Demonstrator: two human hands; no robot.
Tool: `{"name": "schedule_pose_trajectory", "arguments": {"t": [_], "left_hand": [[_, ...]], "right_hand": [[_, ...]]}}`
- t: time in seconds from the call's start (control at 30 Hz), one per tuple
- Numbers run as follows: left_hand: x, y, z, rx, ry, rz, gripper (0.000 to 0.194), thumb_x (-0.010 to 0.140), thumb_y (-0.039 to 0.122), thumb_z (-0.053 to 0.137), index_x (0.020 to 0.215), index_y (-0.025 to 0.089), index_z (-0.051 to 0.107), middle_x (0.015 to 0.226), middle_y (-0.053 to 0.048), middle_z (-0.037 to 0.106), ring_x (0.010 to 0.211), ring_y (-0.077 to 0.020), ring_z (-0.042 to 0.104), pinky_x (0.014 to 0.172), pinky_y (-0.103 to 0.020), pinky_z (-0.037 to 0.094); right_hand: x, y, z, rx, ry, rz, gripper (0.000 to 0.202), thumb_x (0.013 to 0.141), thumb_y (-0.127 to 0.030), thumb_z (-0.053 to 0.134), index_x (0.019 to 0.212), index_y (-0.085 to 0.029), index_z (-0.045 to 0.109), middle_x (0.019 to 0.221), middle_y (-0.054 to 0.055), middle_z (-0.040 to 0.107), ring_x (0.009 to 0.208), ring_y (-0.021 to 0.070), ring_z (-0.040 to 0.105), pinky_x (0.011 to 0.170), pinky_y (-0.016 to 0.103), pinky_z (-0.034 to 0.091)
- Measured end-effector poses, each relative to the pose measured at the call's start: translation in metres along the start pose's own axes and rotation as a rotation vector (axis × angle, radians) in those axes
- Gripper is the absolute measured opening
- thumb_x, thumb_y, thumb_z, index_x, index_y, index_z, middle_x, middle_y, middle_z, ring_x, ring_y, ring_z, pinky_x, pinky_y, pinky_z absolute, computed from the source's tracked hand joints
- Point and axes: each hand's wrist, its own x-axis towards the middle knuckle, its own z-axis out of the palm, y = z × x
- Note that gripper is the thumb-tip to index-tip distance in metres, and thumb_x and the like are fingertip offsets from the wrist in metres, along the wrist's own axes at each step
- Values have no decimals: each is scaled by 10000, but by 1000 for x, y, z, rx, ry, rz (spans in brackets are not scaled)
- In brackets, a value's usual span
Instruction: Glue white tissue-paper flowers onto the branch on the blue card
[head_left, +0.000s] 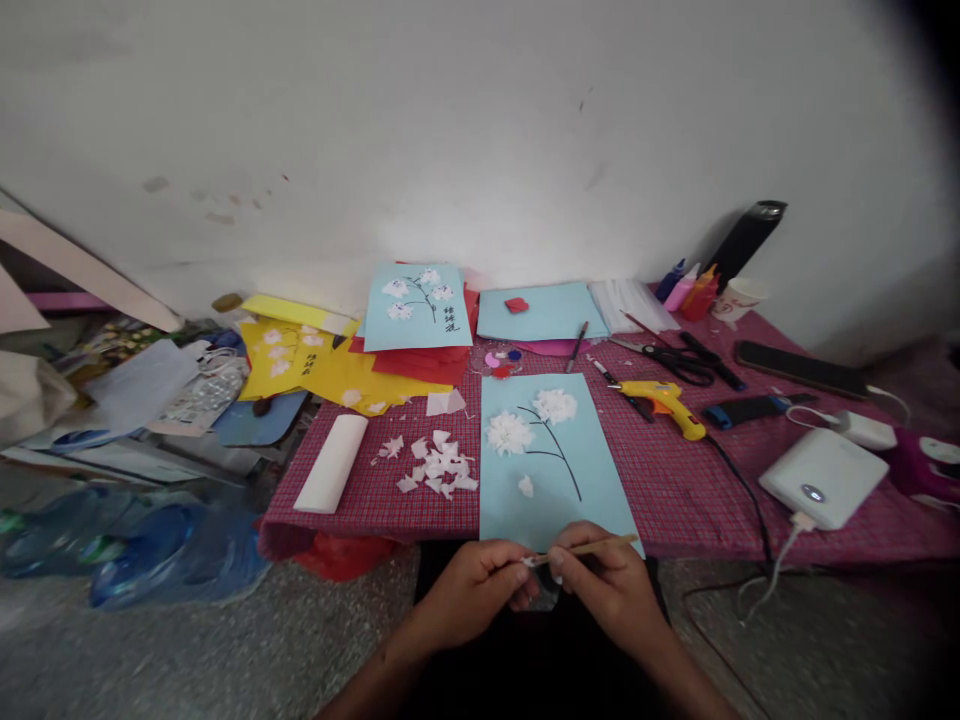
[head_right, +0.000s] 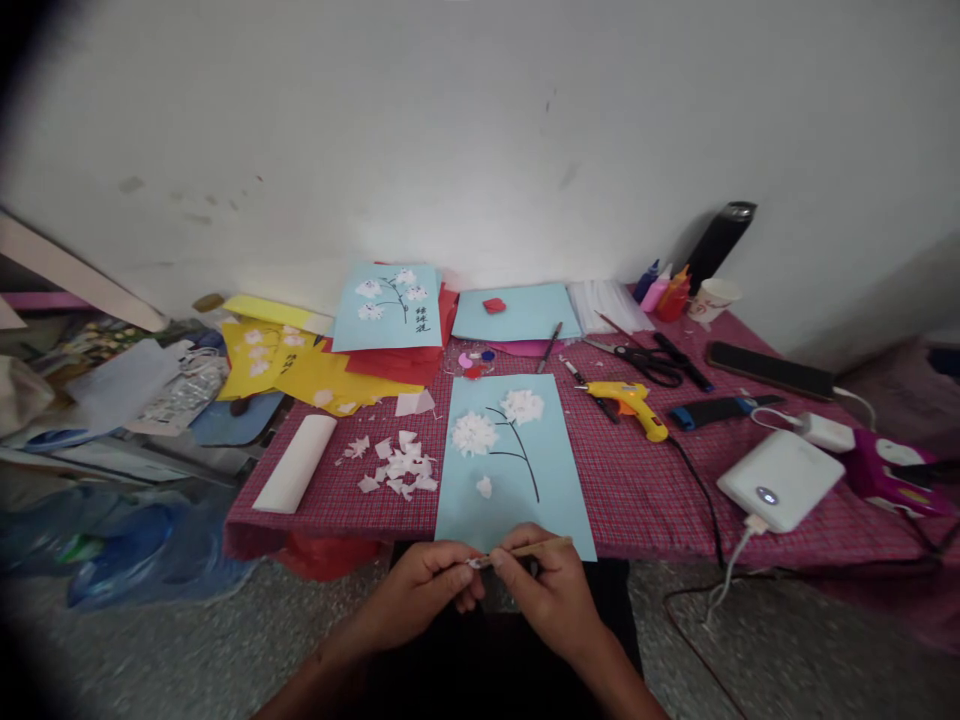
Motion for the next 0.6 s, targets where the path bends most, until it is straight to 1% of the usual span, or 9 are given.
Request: {"name": "schedule_pose_trajectory", "arguments": {"t": [0.07, 0.17, 0.23, 0.33, 0.47, 0.53, 0.6], "left_hand": [[-1, 2, 2, 70, 31, 24, 303, 962, 333, 480, 880, 132, 691, 794, -37, 653, 720, -125, 585, 686, -224, 446], [-1, 3, 2, 69, 11, 33, 332, 975, 342, 452, 874, 129, 686, 791, -38, 648, 721, -127, 583, 685, -225, 450], [-2, 3, 2, 32, -7, 25, 341, 979, 343, 441, 872, 125, 680, 790, -40, 645, 716, -128, 583, 680, -227, 457], [-2, 1, 2, 42, 19, 33, 319, 976, 328, 449, 885, 128, 681, 810, -41, 651, 721, -129, 586, 678, -225, 455], [-2, 0, 4, 89, 44, 38, 291, 972, 300, 456, 924, 140, 695, 834, -40, 670, 733, -130, 592, 682, -221, 450], [-3, 0, 5, 144, 65, 51, 271, 966, 274, 467, 920, 150, 704, 833, -34, 678, 748, -130, 593, 705, -220, 442], [-3, 0, 6, 218, 108, 80, 242, 955, 253, 490, 921, 164, 712, 836, -28, 682, 773, -132, 593, 734, -221, 430]], "right_hand": [[-2, 2, 0, 78, 11, 10, 225, 904, -259, 627, 697, -191, 686, 739, 23, 638, 585, 119, 577, 524, 233, 458], [-4, 2, -3, 207, -88, 45, 135, 888, -259, 656, 786, -201, 723, 807, 28, 656, 578, 111, 578, 520, 232, 468], [-4, 1, -5, 230, -142, 81, 89, 875, -262, 677, 838, -204, 733, 819, 27, 655, 573, 106, 580, 523, 231, 472], [-3, 0, -5, 179, -110, 123, 147, 882, -294, 670, 799, -186, 726, 804, 28, 644, 538, 96, 572, 496, 224, 455], [-4, 1, 0, 109, -66, 141, 240, 897, -317, 650, 716, -168, 703, 709, 12, 601, 536, 99, 569, 502, 223, 439], [-5, 2, 3, 137, -39, 156, 262, 900, -325, 646, 695, -164, 683, 718, 12, 597, 540, 95, 563, 502, 219, 438], [-6, 2, 5, 212, -21, 197, 228, 908, -337, 636, 753, -173, 670, 685, -1, 596, 518, 93, 550, 482, 212, 431]]}}
